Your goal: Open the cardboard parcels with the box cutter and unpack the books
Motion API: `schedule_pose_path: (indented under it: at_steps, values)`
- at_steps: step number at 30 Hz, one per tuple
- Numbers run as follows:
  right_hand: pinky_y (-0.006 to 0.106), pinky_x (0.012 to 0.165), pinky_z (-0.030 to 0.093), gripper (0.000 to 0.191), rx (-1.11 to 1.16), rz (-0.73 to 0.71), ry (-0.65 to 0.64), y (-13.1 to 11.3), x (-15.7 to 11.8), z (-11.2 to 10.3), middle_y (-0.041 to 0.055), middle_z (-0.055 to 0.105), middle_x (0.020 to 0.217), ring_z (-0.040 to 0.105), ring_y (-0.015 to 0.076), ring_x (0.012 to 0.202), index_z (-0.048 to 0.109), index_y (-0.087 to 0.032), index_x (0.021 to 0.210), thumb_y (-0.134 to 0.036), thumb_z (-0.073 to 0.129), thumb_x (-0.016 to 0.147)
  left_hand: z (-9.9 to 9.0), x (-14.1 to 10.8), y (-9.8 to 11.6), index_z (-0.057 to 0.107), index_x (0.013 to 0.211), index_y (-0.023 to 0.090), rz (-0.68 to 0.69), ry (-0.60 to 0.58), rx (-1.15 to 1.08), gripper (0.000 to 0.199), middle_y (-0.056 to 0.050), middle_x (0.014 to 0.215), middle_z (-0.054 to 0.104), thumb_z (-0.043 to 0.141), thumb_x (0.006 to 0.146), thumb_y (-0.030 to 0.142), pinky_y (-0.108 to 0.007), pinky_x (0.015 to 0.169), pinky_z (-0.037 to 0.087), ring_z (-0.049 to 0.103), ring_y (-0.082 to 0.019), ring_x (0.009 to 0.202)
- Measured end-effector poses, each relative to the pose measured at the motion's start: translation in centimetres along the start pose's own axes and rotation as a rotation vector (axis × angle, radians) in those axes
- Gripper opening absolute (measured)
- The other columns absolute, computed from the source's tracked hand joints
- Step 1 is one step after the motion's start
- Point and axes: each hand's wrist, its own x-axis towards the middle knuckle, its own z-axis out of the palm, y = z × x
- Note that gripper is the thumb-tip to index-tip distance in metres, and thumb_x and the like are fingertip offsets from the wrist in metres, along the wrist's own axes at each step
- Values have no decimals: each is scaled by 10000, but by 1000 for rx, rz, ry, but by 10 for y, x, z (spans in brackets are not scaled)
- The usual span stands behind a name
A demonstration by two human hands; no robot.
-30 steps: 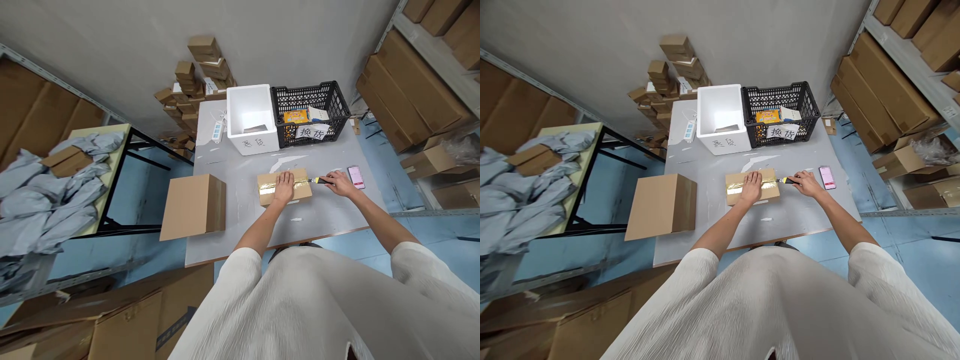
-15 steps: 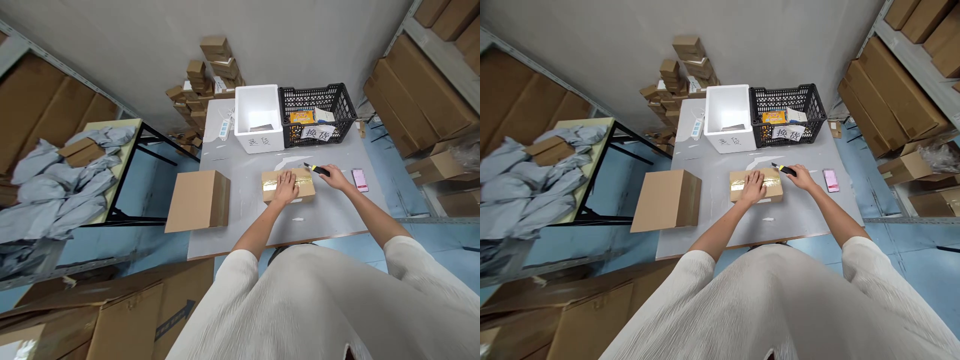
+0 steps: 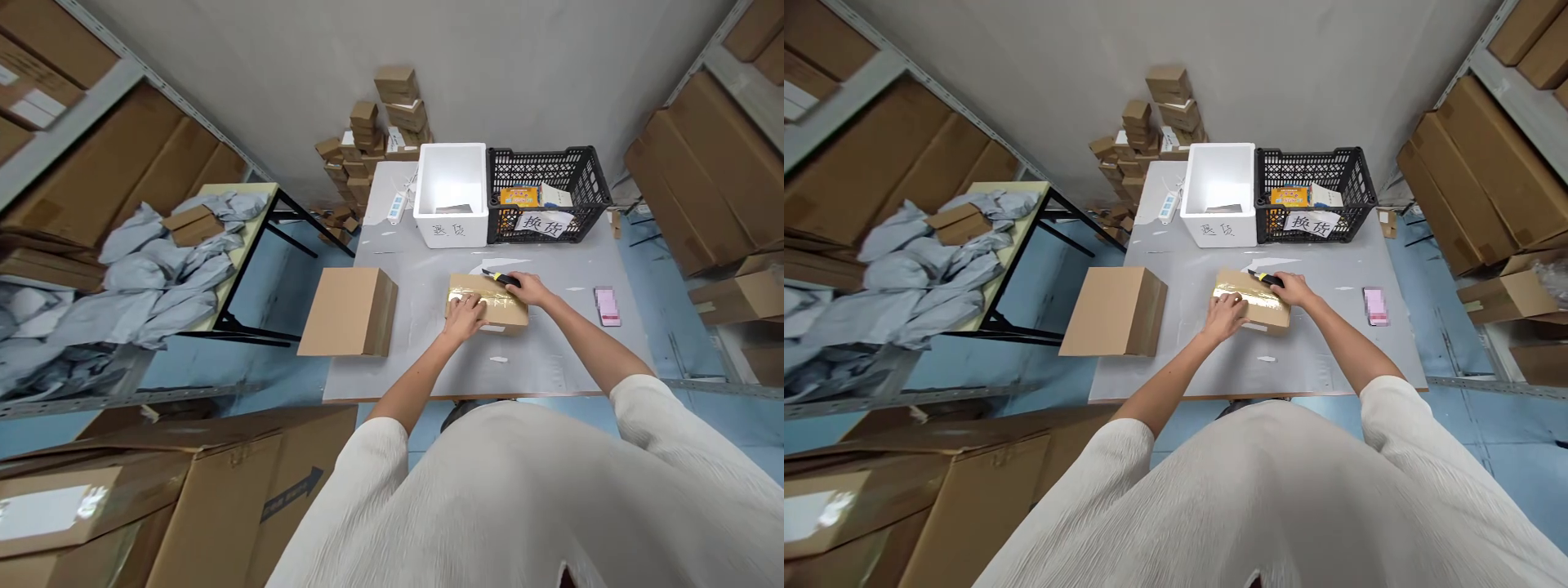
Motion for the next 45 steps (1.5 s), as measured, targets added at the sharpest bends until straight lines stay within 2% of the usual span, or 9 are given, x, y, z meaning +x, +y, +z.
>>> schedule_pose_path:
  at_steps: [6, 11, 14, 17, 21, 25, 31, 38, 45]
  values:
    - [394, 1013, 559, 500, 41, 91, -24, 2, -28, -3, 148, 779, 1411, 727, 353, 1251, 677, -186, 1490, -422, 598, 1056, -10, 6, -28, 640, 1438, 289, -220, -16, -55, 371, -125, 1416, 676, 555, 1078, 262, -451, 1044, 528, 672, -324, 1216]
    - [375, 964, 566, 485, 113, 93, -18, -5, -49, 13, 147, 803, 1326, 741, 343, 1200, 668, -193, 1471, -433, 628, 1051, -19, 19, -32, 709, 1321, 263, -243, -5, -102, 377, -114, 1365, 727, 501, 1040, 121, -424, 993, 548, 701, -313, 1176]
    - [388, 963, 574, 427, 177, 99, 4, -4, -50, 19, 151, 803, 1309, 745, 336, 1166, 680, -188, 1408, -412, 630, 1048, -18, 26, -15, 735, 1273, 253, -293, 68, -72, 338, -133, 1389, 719, 484, 1060, 174, -475, 1110, 503, 645, -339, 1293]
    - [401, 1006, 573, 372, 251, 112, 90, 1, -41, 22, 150, 781, 1352, 734, 319, 1189, 683, -186, 1354, -389, 620, 1049, -9, 36, 16, 665, 1425, 226, -339, 96, -87, 396, -180, 1536, 634, 517, 1078, 347, -531, 1196, 439, 539, -384, 1449]
    - [428, 1101, 547, 337, 281, 90, 207, 8, -24, 24, 160, 754, 1381, 705, 312, 1259, 697, -182, 1306, -370, 643, 1031, 12, 58, 58, 375, 1710, 208, -504, 30, -197, 867, -220, 1783, 389, 587, 996, 653, -586, 1318, 290, 343, -443, 1638]
    - [444, 1137, 535, 346, 292, 84, 254, 16, -14, 25, 171, 742, 1382, 694, 314, 1282, 709, -177, 1305, -373, 666, 1024, 31, 71, 78, 155, 1786, 163, -636, -53, -192, 1205, -242, 1885, 90, 655, 866, 760, -688, 1370, 61, 20, -467, 1747]
    - [475, 1150, 535, 380, 296, 126, 250, 38, -19, 24, 173, 740, 1377, 705, 330, 1252, 733, -182, 1309, -408, 685, 1008, 27, 63, 57, 84, 1807, 186, -505, -167, -109, 1264, -213, 1896, -42, 741, 831, 648, -678, 1385, -16, -103, -423, 1755]
    - [464, 1137, 543, 341, 454, 208, 238, 53, -23, 25, 148, 765, 1362, 712, 325, 1267, 728, -197, 1249, -401, 685, 978, 6, 39, 7, -130, 1806, 284, -79, -365, -40, 1378, -147, 1907, -46, 782, 773, 244, -737, 1366, 31, -63, -356, 1768]
    - [308, 820, 614, 278, 838, 302, 37, 41, -33, 33, 98, 836, 1054, 785, 236, 981, 642, -218, 1046, -424, 788, 930, 5, 25, -1, -94, 1811, 276, 58, -357, 125, 1305, -179, 1901, 68, 732, 808, 161, -770, 1349, 11, 33, -381, 1767]
